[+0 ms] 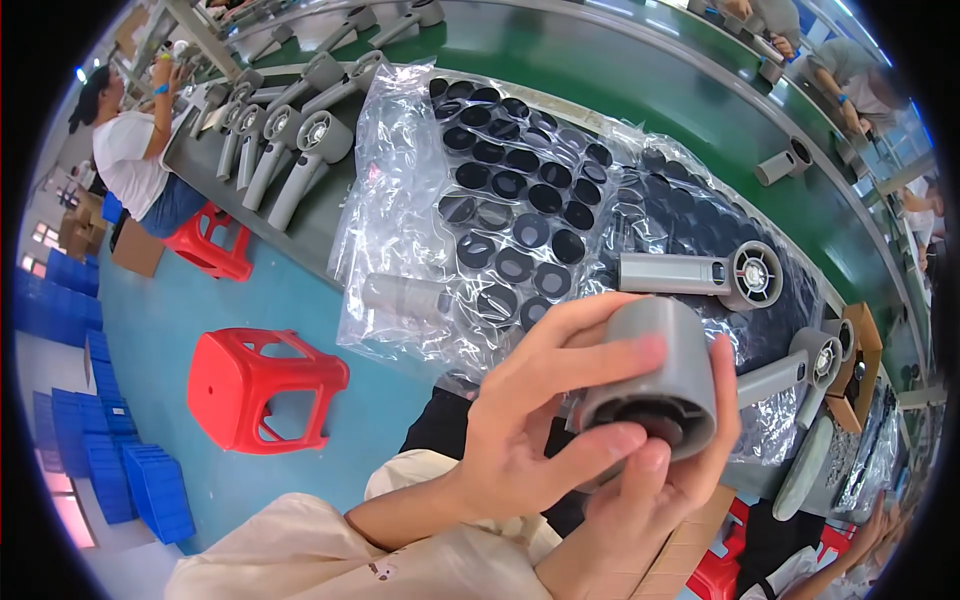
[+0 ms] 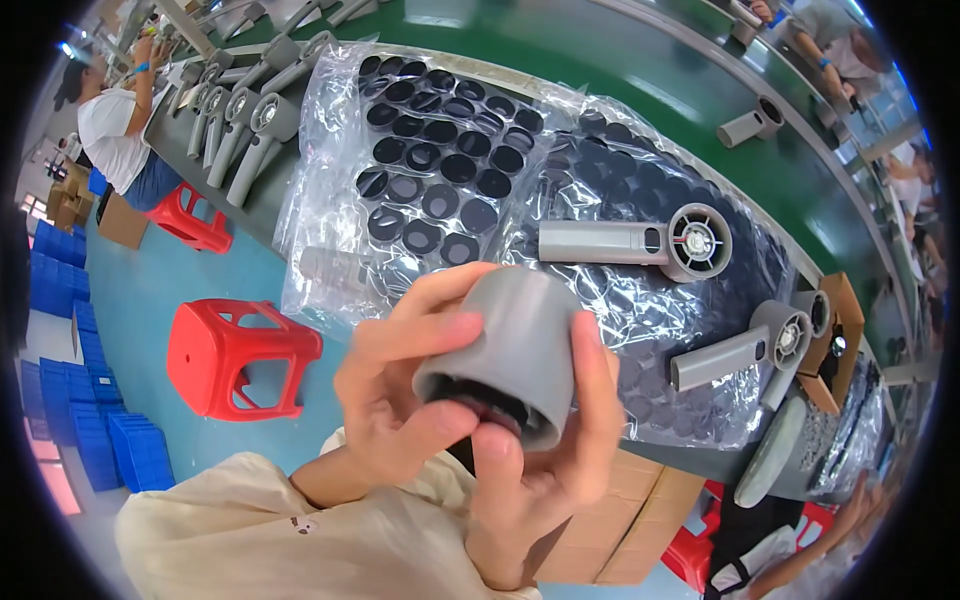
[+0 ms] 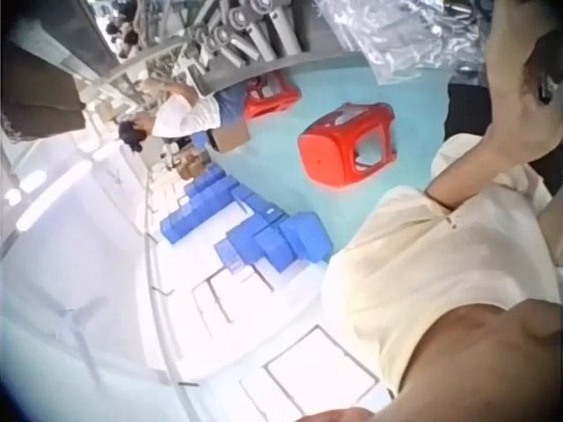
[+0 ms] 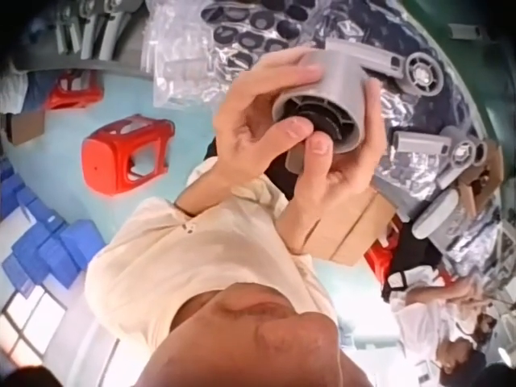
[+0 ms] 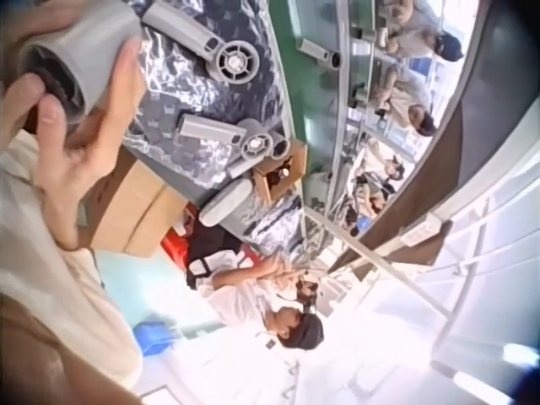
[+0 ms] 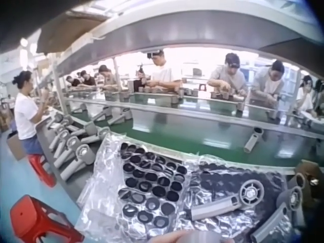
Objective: The person assembles handheld fans by taking circular caps from a sheet, pressing them into fan housings by hand, and placing the assembled units onto a conveyor belt.
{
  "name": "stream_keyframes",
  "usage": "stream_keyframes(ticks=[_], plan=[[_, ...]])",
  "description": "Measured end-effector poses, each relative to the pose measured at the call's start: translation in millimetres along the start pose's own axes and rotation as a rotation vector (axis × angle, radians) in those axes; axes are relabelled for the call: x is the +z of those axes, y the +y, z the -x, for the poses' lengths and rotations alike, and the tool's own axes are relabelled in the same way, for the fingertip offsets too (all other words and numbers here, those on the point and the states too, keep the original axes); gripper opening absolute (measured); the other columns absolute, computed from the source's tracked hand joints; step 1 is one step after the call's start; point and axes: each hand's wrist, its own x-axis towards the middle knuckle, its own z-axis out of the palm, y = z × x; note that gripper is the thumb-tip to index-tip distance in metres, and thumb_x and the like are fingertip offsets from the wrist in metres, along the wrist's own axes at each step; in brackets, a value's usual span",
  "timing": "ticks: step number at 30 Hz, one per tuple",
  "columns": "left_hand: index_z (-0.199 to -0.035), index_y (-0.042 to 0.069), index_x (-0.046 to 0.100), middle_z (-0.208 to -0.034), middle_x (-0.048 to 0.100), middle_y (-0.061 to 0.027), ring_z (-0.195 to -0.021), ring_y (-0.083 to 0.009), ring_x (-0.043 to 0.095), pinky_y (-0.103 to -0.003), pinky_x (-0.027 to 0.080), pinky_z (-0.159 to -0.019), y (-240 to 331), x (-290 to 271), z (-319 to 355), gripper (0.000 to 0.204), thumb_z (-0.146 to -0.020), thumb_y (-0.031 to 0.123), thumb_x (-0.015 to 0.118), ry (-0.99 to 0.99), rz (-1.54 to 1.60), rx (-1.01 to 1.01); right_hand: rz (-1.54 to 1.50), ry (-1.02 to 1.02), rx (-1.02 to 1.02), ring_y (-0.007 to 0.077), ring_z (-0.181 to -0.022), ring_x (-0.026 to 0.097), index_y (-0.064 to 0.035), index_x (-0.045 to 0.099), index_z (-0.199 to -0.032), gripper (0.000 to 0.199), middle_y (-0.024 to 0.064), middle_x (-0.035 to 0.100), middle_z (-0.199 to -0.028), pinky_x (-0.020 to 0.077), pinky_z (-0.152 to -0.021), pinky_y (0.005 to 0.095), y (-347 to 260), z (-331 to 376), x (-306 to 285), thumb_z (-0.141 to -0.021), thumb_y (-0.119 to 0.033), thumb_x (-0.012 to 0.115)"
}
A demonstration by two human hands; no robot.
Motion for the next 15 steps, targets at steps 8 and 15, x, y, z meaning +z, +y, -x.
stream_keyframes(ticks=[8, 15], plan=[[-0.108, 0.003, 0.043, -0.111, 0.046, -0.0465, -0.089, -0.0462, 0.062, -0.043, 0.056, -0.065, -30.7, 6.5, -6.7, 0.045, -0.086, 0.035, 0.067, -0.032, -0.007, 0.327, 0.024, 0.106, -0.116, 0.0301, -0.099, 0.055, 0.0055, 0.033, -0.138, 0.076, 0.0237, 0.047, -0.12, 0.0482, -0.078, 0.0399, 5.1, 9.8, 11.7, -0.089, -0.048, 0.055], [-0.111, 0.005, 0.06, -0.125, 0.045, -0.0367, -0.107, -0.0426, 0.057, -0.046, 0.048, -0.087, -21.6, 9.8, 1.0, 0.039, -0.076, 0.012, 0.074, 0.089, 0.219, 0.234, 0.081, 0.111, -0.161, 0.0318, -0.1, 0.055, 0.0016, 0.038, -0.136, 0.072, 0.024, 0.05, -0.119, 0.0488, -0.08, 0.0403, 12.3, 9.6, 17.2, -0.09, -0.051, 0.052]])
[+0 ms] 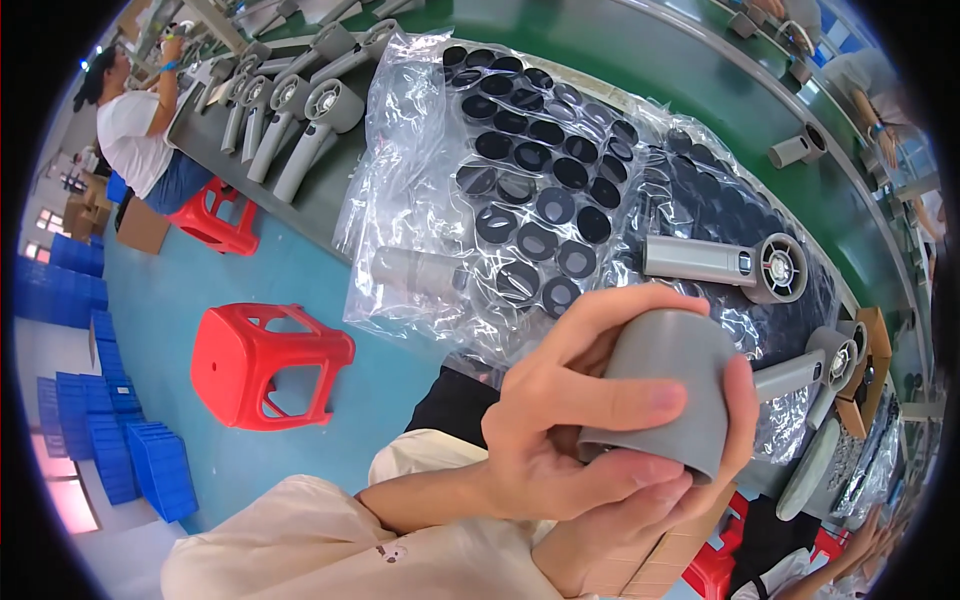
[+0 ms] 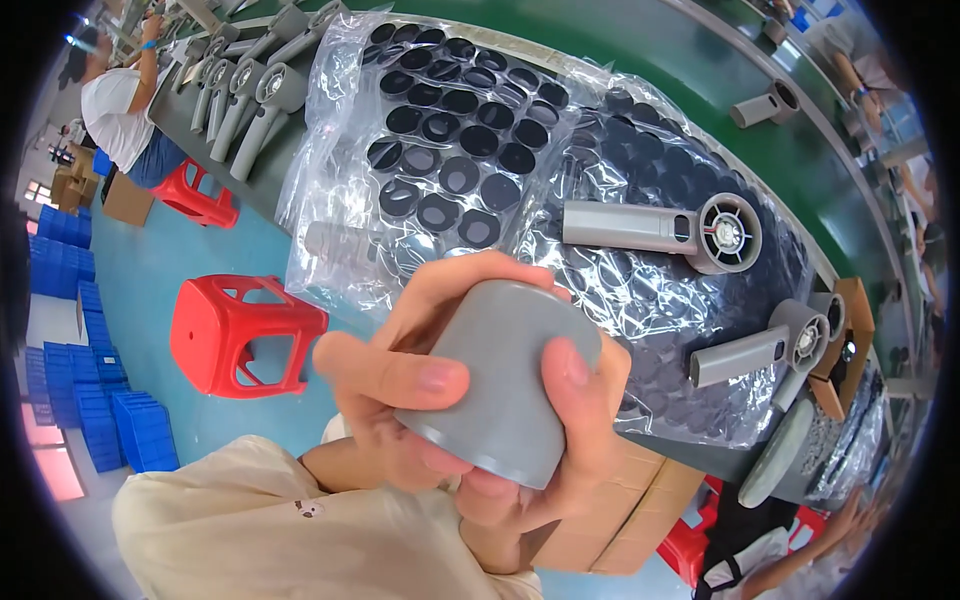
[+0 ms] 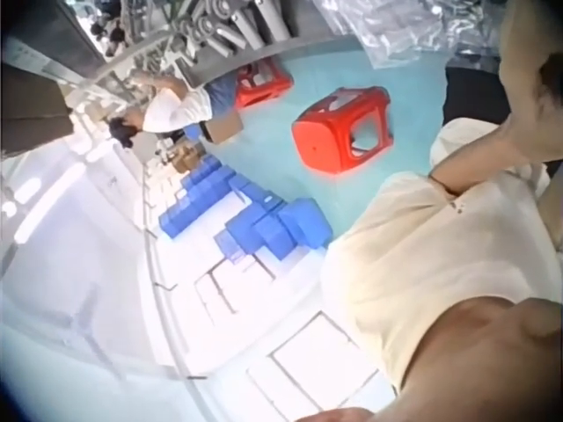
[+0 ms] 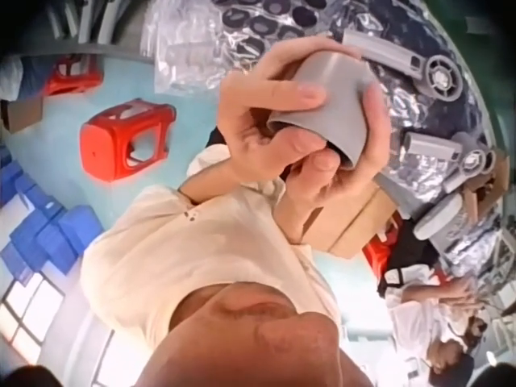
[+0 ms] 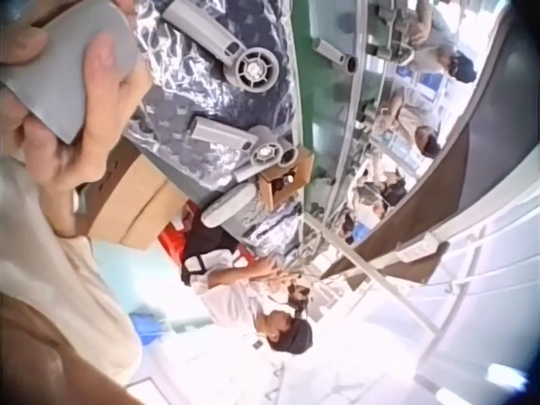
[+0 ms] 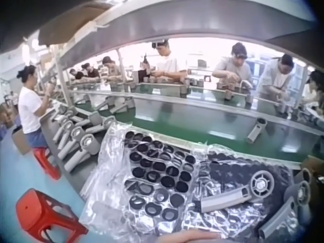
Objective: The person assembles handheld fans by taking circular caps from a sheet, pressing them into fan housings by hand, and placing the assembled units onto a conveyor belt.
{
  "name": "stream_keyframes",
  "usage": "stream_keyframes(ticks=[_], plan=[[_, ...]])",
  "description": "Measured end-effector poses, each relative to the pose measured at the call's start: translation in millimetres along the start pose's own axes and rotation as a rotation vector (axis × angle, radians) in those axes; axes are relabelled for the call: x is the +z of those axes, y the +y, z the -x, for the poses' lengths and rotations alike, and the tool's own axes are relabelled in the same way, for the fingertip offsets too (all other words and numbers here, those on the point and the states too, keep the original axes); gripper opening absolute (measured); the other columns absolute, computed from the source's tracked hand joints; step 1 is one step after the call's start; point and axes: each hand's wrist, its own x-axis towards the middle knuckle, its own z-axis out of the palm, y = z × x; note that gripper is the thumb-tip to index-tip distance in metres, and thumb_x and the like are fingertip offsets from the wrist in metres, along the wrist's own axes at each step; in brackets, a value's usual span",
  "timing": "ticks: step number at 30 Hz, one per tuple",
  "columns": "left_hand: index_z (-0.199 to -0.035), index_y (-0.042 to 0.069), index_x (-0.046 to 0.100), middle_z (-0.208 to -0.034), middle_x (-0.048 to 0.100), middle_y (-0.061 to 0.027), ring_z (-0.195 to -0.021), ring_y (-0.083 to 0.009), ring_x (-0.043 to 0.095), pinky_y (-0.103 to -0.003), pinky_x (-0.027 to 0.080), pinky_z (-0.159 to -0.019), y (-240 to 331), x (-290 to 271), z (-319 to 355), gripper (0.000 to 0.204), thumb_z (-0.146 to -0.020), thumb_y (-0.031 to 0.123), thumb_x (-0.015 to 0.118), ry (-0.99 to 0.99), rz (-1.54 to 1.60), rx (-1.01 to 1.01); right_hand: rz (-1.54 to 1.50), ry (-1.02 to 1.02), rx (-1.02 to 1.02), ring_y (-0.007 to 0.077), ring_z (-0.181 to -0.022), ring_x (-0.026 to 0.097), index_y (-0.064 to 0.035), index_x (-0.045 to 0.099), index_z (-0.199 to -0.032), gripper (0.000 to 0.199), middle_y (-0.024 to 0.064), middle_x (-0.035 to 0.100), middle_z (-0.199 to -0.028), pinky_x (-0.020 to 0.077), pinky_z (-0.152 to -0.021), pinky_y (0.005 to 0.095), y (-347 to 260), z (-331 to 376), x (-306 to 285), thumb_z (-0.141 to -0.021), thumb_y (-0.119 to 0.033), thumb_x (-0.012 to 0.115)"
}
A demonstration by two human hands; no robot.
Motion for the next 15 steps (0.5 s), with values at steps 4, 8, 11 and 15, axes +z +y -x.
stream_keyframes(ticks=[4, 8, 11, 15], plan=[[-0.112, 0.007, 0.042, -0.118, 0.047, -0.0409, -0.095, -0.044, 0.061, -0.046, 0.055, -0.071, 1.3, -4.4, -1.5, 0.044, -0.088, 0.037, 0.064, -0.05, -0.237, -0.038, -0.004, 0.004, -0.02, 0.0304, -0.103, 0.055, 0.0025, 0.039, -0.136, 0.076, 0.0229, 0.051, -0.118, 0.0476, -0.084, 0.0391, 5.7, -5.9, -0.7, -0.088, -0.053, 0.057], [-0.121, 0.009, 0.041, -0.126, 0.044, -0.0377, -0.109, -0.0421, 0.056, -0.046, 0.052, -0.085, 6.9, -14.3, -5.2, 0.055, -0.086, 0.047, 0.061, -0.097, -0.154, -0.261, -0.258, -0.063, 0.013, 0.0301, -0.11, 0.053, 0.0084, 0.035, -0.137, 0.077, 0.0227, 0.05, -0.122, 0.0458, -0.09, 0.0399, 7.0, -7.9, 1.2, -0.087, -0.043, 0.063], [-0.125, 0.009, 0.044, -0.127, 0.044, -0.036, -0.112, -0.0402, 0.055, -0.045, 0.051, -0.087, 7.4, -20.1, -9.3, 0.061, -0.083, 0.048, 0.064, -0.086, -0.07, -0.333, -0.204, -0.063, 0.003, 0.0324, -0.113, 0.052, 0.0085, 0.037, -0.137, 0.07, 0.0242, 0.049, -0.125, 0.0449, -0.092, 0.0418, 5.4, -7.2, -3.9, -0.085, -0.029, 0.066], [-0.115, 0.005, 0.053, -0.125, 0.046, -0.0353, -0.112, -0.0426, 0.054, -0.05, 0.05, -0.087, 14.6, -29.2, -17.1, 0.048, -0.083, 0.035, 0.071, -0.248, 0.014, -0.396, 0.091, -0.243, -0.173, 0.0346, -0.111, 0.054, 0.0079, 0.043, -0.134, 0.063, 0.0257, 0.047, -0.127, 0.047, -0.09, 0.0423, 1.3, -14.4, -18.3, -0.081, -0.018, 0.066]])
